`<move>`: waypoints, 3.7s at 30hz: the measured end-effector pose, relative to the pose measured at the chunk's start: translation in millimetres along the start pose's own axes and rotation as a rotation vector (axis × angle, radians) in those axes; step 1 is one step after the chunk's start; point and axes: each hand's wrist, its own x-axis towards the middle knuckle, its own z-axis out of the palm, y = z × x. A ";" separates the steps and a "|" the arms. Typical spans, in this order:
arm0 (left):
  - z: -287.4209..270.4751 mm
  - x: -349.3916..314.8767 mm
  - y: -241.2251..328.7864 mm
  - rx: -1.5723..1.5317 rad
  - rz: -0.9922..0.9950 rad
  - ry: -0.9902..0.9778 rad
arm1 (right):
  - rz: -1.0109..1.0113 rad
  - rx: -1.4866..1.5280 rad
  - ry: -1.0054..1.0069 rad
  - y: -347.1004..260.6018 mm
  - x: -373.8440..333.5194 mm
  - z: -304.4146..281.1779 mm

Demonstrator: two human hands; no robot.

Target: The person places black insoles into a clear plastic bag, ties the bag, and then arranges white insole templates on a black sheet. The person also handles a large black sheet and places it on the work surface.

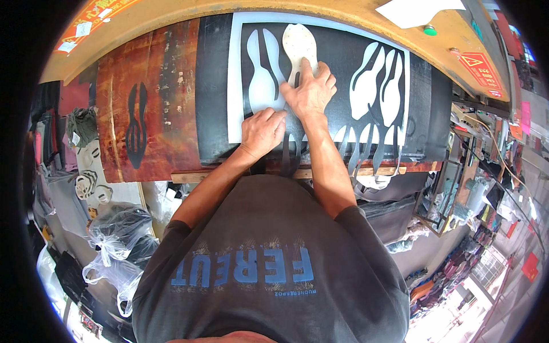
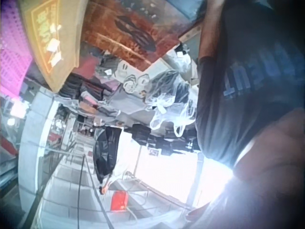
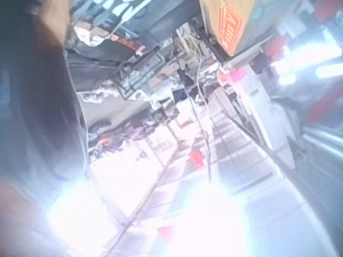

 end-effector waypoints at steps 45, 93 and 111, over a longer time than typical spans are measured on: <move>-3.5 16.7 8.9 -0.427 -0.567 0.450 | -1.232 0.171 -0.460 67.2 112.1 -58.2; 31.1 18.1 37.6 -0.016 -0.210 0.115 | -0.158 -0.093 -0.327 -5.3 118.4 -11.1; -41.0 25.7 -27.3 -0.321 -0.101 0.012 | 0.305 0.779 -0.205 159.6 76.9 -58.5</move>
